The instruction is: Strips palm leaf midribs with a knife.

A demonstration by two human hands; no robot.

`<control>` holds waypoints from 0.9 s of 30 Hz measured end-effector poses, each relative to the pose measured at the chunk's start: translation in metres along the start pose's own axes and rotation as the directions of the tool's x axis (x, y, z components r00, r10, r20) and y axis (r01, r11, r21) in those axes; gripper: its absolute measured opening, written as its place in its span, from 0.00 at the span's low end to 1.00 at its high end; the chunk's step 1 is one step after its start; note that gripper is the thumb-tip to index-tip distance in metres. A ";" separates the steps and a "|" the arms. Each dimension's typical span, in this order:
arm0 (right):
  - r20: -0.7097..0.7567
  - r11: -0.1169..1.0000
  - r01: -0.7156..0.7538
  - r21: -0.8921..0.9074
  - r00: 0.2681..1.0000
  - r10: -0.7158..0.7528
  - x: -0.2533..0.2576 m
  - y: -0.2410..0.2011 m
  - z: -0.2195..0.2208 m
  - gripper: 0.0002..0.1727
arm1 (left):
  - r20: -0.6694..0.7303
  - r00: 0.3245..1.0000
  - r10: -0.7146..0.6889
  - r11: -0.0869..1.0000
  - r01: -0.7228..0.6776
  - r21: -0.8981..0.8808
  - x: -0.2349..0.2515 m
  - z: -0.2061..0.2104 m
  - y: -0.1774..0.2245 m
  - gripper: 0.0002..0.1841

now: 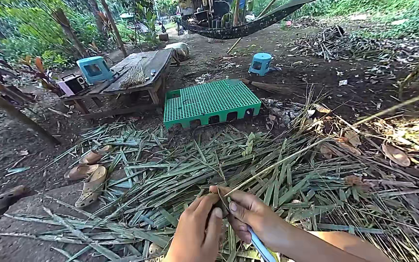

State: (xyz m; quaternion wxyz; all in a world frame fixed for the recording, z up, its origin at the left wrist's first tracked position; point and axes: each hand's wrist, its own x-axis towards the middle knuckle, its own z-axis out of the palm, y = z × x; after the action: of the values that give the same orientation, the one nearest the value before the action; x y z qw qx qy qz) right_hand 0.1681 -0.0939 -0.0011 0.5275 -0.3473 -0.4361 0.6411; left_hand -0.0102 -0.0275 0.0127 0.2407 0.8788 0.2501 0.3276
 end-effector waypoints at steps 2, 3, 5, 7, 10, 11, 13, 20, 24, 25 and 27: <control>0.013 0.999 0.045 -0.029 0.999 -0.044 -0.001 0.000 -0.001 0.27 | -0.016 0.999 -0.031 0.997 0.030 -0.074 0.001 -0.003 0.001 0.19; 0.015 0.997 0.058 -0.043 0.998 -0.057 -0.001 -0.002 -0.001 0.27 | -0.026 0.999 -0.039 0.996 0.037 -0.085 0.002 -0.003 0.001 0.15; 0.016 0.993 0.089 -0.078 0.996 -0.088 -0.003 -0.004 -0.001 0.27 | -0.016 0.997 -0.070 0.989 0.067 -0.132 0.002 -0.004 0.002 0.10; 0.028 0.986 0.138 -0.092 0.990 -0.136 -0.005 -0.004 -0.004 0.27 | 0.022 0.994 -0.104 0.976 0.107 -0.190 0.002 -0.007 0.005 0.10; 0.037 0.972 0.217 -0.091 0.976 -0.214 -0.006 -0.004 -0.008 0.26 | 0.054 0.990 -0.133 0.955 0.143 -0.261 0.002 -0.010 0.010 0.10; 0.035 0.968 0.233 -0.088 0.972 -0.231 -0.007 -0.004 -0.009 0.26 | 0.059 0.989 -0.139 0.950 0.150 -0.275 0.002 -0.011 0.011 0.10; 0.011 0.955 0.281 -0.092 0.960 -0.281 -0.008 -0.006 -0.012 0.25 | 0.069 0.987 -0.148 0.941 0.162 -0.297 0.003 -0.012 0.012 0.10; -0.091 0.934 0.356 -0.035 0.930 -0.357 -0.013 -0.033 -0.043 0.24 | 0.079 0.974 -0.212 0.928 0.226 -0.298 0.002 -0.011 0.007 0.09; 0.065 0.981 0.185 -0.050 0.981 -0.182 -0.014 -0.017 -0.023 0.27 | 0.085 0.978 -0.189 0.936 0.206 -0.286 0.001 -0.011 0.011 0.09; 0.064 0.982 0.186 -0.043 0.981 -0.183 -0.015 -0.016 -0.024 0.27 | 0.091 0.977 -0.192 0.937 0.210 -0.278 0.000 -0.012 0.011 0.09; -0.022 0.968 0.251 -0.026 0.968 -0.252 -0.017 -0.024 -0.036 0.25 | 0.105 0.971 -0.213 0.935 0.234 -0.268 -0.004 -0.017 0.009 0.09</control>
State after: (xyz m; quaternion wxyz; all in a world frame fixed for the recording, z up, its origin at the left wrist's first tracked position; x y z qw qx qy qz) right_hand 0.2130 -0.1021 0.0077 0.6059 -0.3034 -0.4773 0.5595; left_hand -0.0219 -0.0321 0.0274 0.4065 0.8138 0.2905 0.2969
